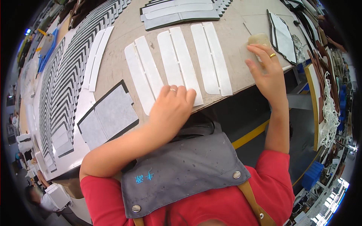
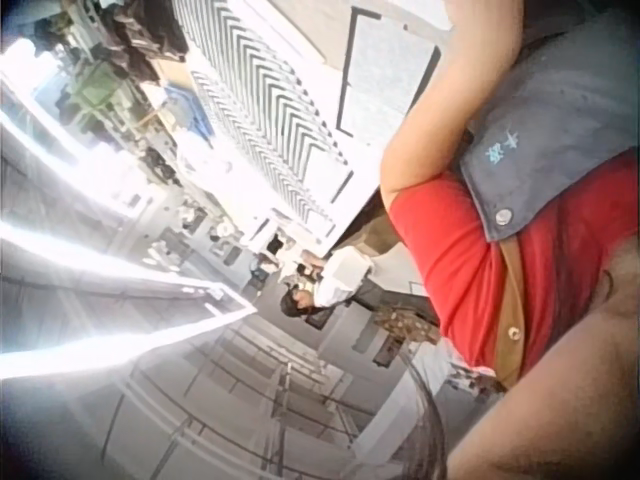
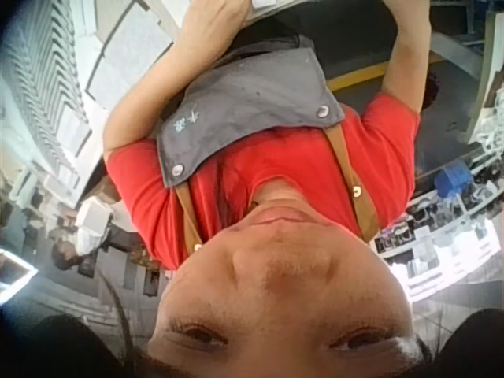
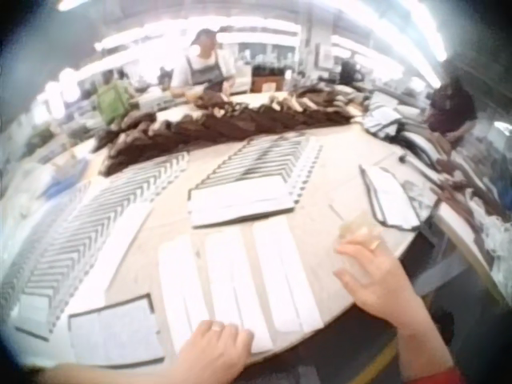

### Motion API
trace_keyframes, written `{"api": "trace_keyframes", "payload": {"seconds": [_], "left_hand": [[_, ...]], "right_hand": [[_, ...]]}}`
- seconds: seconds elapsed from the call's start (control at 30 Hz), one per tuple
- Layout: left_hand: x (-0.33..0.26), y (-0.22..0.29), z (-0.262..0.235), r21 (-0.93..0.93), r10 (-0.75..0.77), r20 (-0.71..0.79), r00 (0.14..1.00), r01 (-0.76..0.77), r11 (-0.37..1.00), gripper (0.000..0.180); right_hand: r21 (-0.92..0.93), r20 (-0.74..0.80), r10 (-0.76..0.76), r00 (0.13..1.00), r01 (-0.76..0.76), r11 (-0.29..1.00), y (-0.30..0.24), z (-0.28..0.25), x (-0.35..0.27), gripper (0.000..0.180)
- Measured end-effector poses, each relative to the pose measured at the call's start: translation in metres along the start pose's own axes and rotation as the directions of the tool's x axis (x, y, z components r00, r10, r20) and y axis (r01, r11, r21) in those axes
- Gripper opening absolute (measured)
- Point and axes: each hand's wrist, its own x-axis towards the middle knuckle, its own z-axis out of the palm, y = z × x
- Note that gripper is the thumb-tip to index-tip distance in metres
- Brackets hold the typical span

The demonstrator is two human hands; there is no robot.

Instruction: The person assembles white plastic components by applying glue from a bottle to the edges of white strips and attaching them to a black frame. The person handles the parts one at a time, pressing them into place and stacking the finished units on the table.

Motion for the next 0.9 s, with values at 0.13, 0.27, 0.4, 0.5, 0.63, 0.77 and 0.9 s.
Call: {"api": "trace_keyframes", "payload": {"seconds": [0.13, 0.27, 0.4, 0.5, 0.63, 0.77, 0.9], "left_hand": [[0.008, -0.033, -0.034, -0.181, -0.25, -0.159, 0.955, 0.221, 0.958, 0.014], [-0.001, -0.086, -0.085, -0.32, -0.416, -0.544, 0.729, 0.278, 0.906, 0.011], [-0.06, -0.14, -0.143, -0.362, -0.52, -0.785, 0.336, 0.432, 0.826, 0.014], [-0.097, -0.164, -0.158, -0.412, -0.546, -0.811, 0.209, 0.458, 0.788, 0.019], [-0.106, -0.153, -0.156, -0.419, -0.548, -0.82, 0.167, 0.478, 0.772, 0.02], [-0.118, -0.14, -0.147, -0.419, -0.529, -0.842, 0.108, 0.487, 0.766, 0.02], [-0.133, -0.137, -0.139, -0.408, -0.528, -0.838, 0.137, 0.486, 0.773, 0.019]], "right_hand": [[0.048, 0.01, -0.031, 0.999, 0.03, 0.998, -0.002, 0.002, -0.001, 0.024], [0.044, -0.003, -0.034, 0.999, 0.034, 0.998, 0.003, 0.002, -0.005, 0.022], [0.112, 0.074, -0.007, 0.997, -0.001, 0.994, -0.007, 0.011, 0.0, 0.022], [0.174, 0.181, -0.134, 0.974, 0.103, 0.979, -0.025, 0.039, 0.0, 0.024], [0.018, 0.244, -0.223, 0.944, 0.225, 0.974, -0.036, 0.072, 0.003, 0.033], [-0.105, 0.298, -0.235, 0.925, 0.276, 0.955, -0.048, 0.085, -0.008, 0.039], [-0.219, 0.313, -0.202, 0.928, 0.277, 0.935, -0.071, 0.076, -0.029, 0.041]]}}
